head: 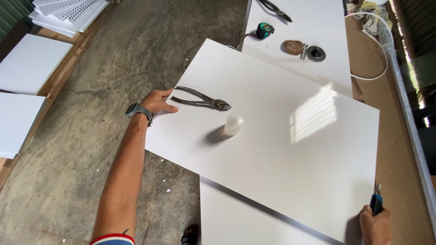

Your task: Trim and glue the edges of white laminate panels using a utility knife, pliers, and glue.

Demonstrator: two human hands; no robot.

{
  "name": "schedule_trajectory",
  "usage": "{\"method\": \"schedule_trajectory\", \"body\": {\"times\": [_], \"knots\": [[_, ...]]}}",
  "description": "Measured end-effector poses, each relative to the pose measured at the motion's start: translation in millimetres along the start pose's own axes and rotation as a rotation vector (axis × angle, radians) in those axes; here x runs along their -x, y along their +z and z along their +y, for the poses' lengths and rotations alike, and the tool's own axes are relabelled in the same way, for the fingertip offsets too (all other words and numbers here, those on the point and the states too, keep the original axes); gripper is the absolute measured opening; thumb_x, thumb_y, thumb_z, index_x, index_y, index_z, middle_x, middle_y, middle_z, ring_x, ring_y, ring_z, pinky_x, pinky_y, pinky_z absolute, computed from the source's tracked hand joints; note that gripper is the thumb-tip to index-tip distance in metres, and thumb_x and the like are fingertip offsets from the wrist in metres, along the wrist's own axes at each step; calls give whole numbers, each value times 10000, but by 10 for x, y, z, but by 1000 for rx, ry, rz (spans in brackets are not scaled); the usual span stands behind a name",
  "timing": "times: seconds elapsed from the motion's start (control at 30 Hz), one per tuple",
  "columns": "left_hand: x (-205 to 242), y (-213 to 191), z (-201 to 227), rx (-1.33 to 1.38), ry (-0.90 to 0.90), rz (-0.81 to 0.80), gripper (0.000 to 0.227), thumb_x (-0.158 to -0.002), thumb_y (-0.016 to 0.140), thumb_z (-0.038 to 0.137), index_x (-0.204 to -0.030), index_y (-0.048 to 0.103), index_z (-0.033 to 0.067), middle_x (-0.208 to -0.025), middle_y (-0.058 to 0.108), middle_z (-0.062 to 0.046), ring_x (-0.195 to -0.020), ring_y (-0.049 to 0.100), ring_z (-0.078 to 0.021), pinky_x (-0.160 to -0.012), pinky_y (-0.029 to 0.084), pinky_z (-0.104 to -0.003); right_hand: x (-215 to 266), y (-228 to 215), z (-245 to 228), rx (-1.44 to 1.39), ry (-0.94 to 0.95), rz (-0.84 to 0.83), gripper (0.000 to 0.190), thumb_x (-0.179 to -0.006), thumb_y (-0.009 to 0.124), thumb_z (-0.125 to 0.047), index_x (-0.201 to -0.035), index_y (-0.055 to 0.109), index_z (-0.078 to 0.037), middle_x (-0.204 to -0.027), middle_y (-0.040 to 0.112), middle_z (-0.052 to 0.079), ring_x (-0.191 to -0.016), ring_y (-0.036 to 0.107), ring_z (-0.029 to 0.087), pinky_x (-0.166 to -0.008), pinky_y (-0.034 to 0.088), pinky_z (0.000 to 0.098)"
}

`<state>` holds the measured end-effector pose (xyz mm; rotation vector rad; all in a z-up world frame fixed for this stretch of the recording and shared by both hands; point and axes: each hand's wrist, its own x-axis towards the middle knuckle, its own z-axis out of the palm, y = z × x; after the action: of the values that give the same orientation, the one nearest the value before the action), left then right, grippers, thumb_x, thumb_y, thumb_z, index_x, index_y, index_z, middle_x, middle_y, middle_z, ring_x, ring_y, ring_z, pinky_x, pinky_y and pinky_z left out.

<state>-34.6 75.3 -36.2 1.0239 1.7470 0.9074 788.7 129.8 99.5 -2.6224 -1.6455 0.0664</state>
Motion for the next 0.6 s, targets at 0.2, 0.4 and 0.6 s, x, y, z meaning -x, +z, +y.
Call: {"method": "schedule_trajectory", "body": {"times": [0.2, 0.4, 0.6], "knots": [[74, -44, 152, -150, -70, 24, 949, -654, 916, 173, -1492, 482, 71, -1440, 550, -222, -1316, 577, -310, -1096, 450, -397, -71, 96, 54, -105, 58, -30, 619, -1024, 573, -284, -1464, 440, 131, -1195, 611, 405, -1124, 576, 540, -952, 418, 621], [103, -161, -64, -122, 81, -29, 950, -694, 887, 328, -1511, 450, 119, -1389, 598, -188, -1250, 610, -297, -1045, 471, -389, -41, 360, -169, 495, -100, 373, 705, -711, 727, -156, -1335, 536, 110, -1165, 545, 318, -1065, 546, 451, -908, 476, 539], [103, -290, -291, -83, 247, -53, 973, -738, 846, 447, -1524, 383, 109, -1362, 621, -190, -1219, 644, -307, -1011, 513, -394, 1247, 530, -1842, 247, -153, 113, 460, -926, 570, -156, -1303, 542, 105, -1347, 467, 359, -1189, 455, 494, -996, 375, 649]]}}
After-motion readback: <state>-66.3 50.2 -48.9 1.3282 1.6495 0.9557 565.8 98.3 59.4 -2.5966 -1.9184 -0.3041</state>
